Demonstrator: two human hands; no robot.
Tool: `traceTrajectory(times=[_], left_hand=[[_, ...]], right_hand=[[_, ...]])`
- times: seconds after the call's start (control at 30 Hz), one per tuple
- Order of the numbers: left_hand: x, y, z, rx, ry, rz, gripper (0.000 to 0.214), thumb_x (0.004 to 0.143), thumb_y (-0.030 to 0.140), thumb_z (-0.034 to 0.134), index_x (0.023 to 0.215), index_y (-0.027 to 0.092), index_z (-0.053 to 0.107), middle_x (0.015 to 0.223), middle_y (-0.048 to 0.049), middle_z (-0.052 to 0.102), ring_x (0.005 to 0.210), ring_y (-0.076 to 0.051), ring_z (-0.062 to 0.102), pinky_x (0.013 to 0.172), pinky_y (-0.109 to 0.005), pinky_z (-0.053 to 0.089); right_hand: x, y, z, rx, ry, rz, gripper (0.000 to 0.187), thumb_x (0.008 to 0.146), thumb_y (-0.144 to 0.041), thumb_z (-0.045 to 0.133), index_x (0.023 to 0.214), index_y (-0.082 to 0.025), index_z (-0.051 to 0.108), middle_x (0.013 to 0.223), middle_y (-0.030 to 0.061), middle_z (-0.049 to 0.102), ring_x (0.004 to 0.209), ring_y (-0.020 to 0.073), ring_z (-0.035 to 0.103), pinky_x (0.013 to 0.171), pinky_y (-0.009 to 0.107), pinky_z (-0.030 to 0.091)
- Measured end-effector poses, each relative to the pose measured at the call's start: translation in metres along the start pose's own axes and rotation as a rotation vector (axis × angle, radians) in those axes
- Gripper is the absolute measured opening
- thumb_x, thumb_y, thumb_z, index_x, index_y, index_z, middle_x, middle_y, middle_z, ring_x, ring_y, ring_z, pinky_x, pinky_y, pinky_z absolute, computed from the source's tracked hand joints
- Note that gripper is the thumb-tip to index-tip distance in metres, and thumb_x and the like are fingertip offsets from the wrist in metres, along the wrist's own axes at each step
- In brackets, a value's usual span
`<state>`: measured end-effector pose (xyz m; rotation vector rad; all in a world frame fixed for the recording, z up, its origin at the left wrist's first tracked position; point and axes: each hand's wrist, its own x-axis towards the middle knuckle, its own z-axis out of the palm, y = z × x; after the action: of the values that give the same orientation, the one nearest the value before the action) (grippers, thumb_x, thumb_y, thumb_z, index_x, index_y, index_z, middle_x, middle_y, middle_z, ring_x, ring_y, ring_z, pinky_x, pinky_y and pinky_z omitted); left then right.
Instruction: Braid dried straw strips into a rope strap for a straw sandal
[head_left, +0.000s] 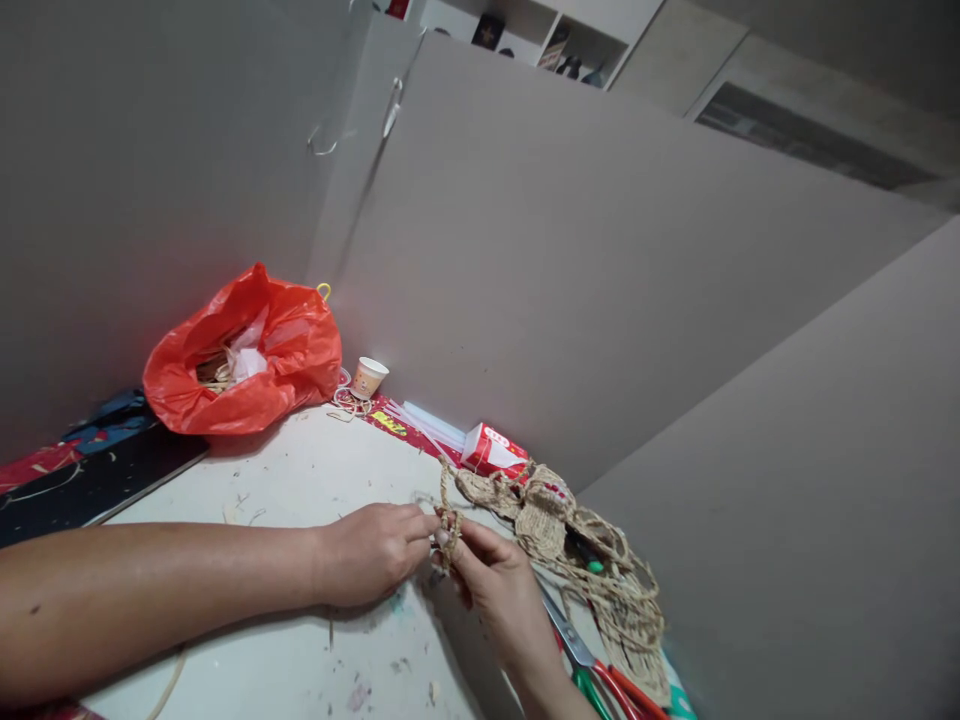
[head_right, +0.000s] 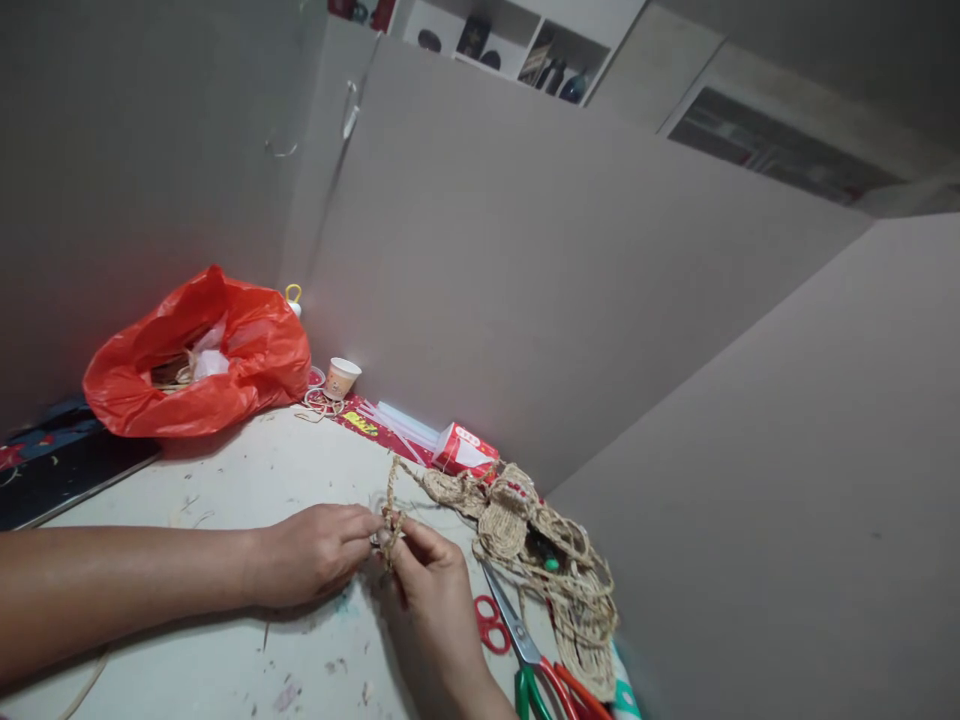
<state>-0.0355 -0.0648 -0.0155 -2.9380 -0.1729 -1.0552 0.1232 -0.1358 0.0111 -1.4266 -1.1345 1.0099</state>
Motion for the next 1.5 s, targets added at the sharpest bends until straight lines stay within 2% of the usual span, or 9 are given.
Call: traceTrajectory(times=[0.13, 0.33, 0.57, 0.77, 0.93, 1.07, 1.2, 1.33, 1.5], left_hand=[[-0.001, 0.000, 0.002, 0.004, -0.093, -0.074, 0.016, 0.083, 0.009, 0.039, 0.078, 0.013, 0.053, 0.087, -0.0099, 0.061, 0.074, -0.016, 0.055, 0.066, -0.028, 0.048], [-0.002, -0.001, 0.006, -0.023, -0.190, -0.170, 0.012, 0.072, 0.006, 0.045, 0.073, 0.018, 0.045, 0.076, -0.0038, 0.057, 0.066, -0.016, 0.051, 0.059, -0.026, 0.043], [0.005, -0.006, -0.001, -0.063, -0.254, -0.297, 0.015, 0.070, 0.003, 0.044, 0.073, 0.018, 0.043, 0.077, -0.0045, 0.056, 0.064, -0.015, 0.051, 0.060, -0.026, 0.042], [0.009, 0.001, -0.007, -0.184, -0.252, -0.344, 0.012, 0.073, 0.006, 0.041, 0.074, 0.017, 0.047, 0.082, -0.0053, 0.058, 0.068, -0.014, 0.052, 0.064, -0.025, 0.042], [0.005, 0.019, 0.012, -0.571, -0.223, -0.576, 0.014, 0.070, 0.011, 0.045, 0.058, 0.016, 0.044, 0.065, -0.0016, 0.057, 0.060, -0.012, 0.051, 0.058, -0.023, 0.039], [0.010, 0.011, 0.023, -1.148, -0.116, -1.042, 0.016, 0.072, 0.016, 0.048, 0.056, 0.014, 0.050, 0.050, -0.0004, 0.056, 0.047, -0.010, 0.050, 0.049, -0.022, 0.039], [0.020, -0.018, 0.019, -1.455, 0.004, -1.446, 0.011, 0.073, 0.016, 0.053, 0.063, 0.013, 0.052, 0.050, -0.0044, 0.061, 0.045, -0.013, 0.058, 0.045, -0.023, 0.045], [0.026, -0.037, 0.015, -1.471, 0.035, -1.534, 0.012, 0.075, 0.008, 0.050, 0.063, 0.011, 0.051, 0.057, -0.0076, 0.064, 0.047, -0.013, 0.061, 0.043, -0.022, 0.048], [0.027, -0.037, 0.017, -1.472, 0.046, -1.566, 0.014, 0.076, 0.005, 0.048, 0.064, 0.010, 0.052, 0.057, -0.0077, 0.064, 0.046, -0.013, 0.061, 0.041, -0.021, 0.049]], right_hand=[[-0.002, -0.005, -0.002, -0.073, 0.053, -0.106, 0.021, 0.075, -0.038, 0.065, 0.068, -0.018, 0.063, 0.052, -0.0038, 0.043, 0.047, 0.0098, 0.032, 0.043, 0.023, 0.027], [0.004, -0.011, -0.016, -0.190, -0.053, -0.029, 0.027, 0.073, -0.025, 0.056, 0.050, -0.020, 0.042, 0.047, -0.0053, 0.036, 0.045, 0.0101, 0.034, 0.043, 0.022, 0.028], [0.006, -0.034, -0.046, 0.181, 0.001, 0.067, 0.023, 0.062, -0.020, 0.063, 0.050, -0.018, 0.043, 0.045, -0.0069, 0.031, 0.043, 0.0067, 0.025, 0.037, 0.017, 0.019], [0.005, -0.044, -0.062, 0.375, 0.099, -0.025, 0.019, 0.067, -0.031, 0.071, 0.065, -0.017, 0.056, 0.054, -0.0053, 0.040, 0.051, 0.0088, 0.042, 0.042, 0.018, 0.035], [0.051, -0.019, -0.058, -0.061, 0.181, -0.080, 0.033, 0.071, -0.048, 0.064, 0.063, -0.019, 0.050, 0.056, -0.0058, 0.041, 0.048, 0.0086, 0.039, 0.046, 0.021, 0.040], [0.112, 0.005, -0.042, -0.255, 0.132, -0.035, 0.027, 0.078, -0.040, 0.063, 0.066, -0.016, 0.055, 0.056, -0.0044, 0.047, 0.049, 0.0101, 0.045, 0.046, 0.022, 0.041], [0.164, 0.024, -0.020, -0.416, 0.097, 0.057, 0.029, 0.088, -0.031, 0.055, 0.111, -0.015, 0.057, 0.108, 0.0075, 0.060, 0.089, 0.0197, 0.061, 0.075, 0.038, 0.052], [0.191, 0.038, 0.001, -0.550, 0.094, 0.085, 0.033, 0.089, -0.030, 0.054, 0.118, -0.016, 0.053, 0.118, 0.0091, 0.056, 0.097, 0.0216, 0.059, 0.080, 0.042, 0.051], [0.201, 0.044, 0.007, -0.752, 0.121, 0.053, 0.033, 0.089, -0.030, 0.054, 0.118, -0.016, 0.054, 0.117, 0.0088, 0.057, 0.097, 0.0217, 0.059, 0.080, 0.042, 0.051]])
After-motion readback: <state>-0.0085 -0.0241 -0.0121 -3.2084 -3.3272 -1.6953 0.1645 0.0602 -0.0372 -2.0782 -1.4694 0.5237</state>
